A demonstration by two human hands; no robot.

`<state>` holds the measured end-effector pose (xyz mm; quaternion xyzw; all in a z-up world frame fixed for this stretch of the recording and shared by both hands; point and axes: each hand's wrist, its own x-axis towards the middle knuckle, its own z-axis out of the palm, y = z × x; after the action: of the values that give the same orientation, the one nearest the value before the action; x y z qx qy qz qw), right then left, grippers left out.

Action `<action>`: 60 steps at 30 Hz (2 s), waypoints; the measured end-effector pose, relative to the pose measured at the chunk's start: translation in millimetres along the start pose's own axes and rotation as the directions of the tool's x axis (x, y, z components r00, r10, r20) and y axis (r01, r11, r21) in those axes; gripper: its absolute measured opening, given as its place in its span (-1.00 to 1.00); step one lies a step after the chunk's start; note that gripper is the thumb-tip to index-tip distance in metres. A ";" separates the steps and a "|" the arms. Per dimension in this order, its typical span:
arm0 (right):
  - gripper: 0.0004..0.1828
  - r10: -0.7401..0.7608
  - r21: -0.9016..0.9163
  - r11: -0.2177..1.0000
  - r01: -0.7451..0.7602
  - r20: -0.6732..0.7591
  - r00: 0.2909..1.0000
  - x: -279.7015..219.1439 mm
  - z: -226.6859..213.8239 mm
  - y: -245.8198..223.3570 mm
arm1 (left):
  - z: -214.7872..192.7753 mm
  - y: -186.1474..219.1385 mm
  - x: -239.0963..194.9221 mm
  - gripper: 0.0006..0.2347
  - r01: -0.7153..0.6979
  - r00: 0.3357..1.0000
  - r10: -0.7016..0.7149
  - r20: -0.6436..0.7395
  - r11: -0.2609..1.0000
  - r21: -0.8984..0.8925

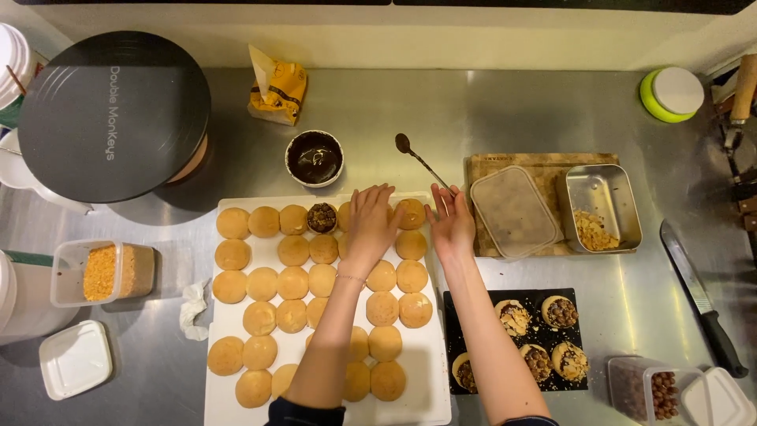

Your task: The person scoops a dark filling from a container using a spoon and places it into the center of small round cakes arranged on a white tray. They then place a second cake on top to create a sandwich. The person repeats this process for several cakes, moving the finished ones to a black tray.

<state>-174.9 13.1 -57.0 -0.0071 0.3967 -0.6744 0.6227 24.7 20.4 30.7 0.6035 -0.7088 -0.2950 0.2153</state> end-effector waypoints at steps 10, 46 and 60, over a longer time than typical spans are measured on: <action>-0.77 -0.015 0.054 0.998 0.024 -0.164 0.986 -11.5 -1.3 3.9 | -99.7 31.1 -191.7 -0.76 -0.005 0.875 -0.217 -0.433 0.890 -0.456; -0.62 -0.312 -0.587 0.763 0.270 0.031 0.949 -37.8 119.1 113.4 | -166.6 -201.7 -147.4 -0.30 0.391 0.891 -0.374 -0.259 0.920 0.016; -0.85 0.323 0.305 0.919 -0.249 -0.220 0.921 -11.9 120.4 75.6 | -232.9 -194.1 -187.0 -0.49 0.076 0.688 -0.721 -0.086 0.189 -0.979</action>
<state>-48.6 -33.4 -9.8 0.2272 0.3772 -0.6179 0.6513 353.5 148.3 79.3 0.5896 -0.1118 -0.5079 0.6180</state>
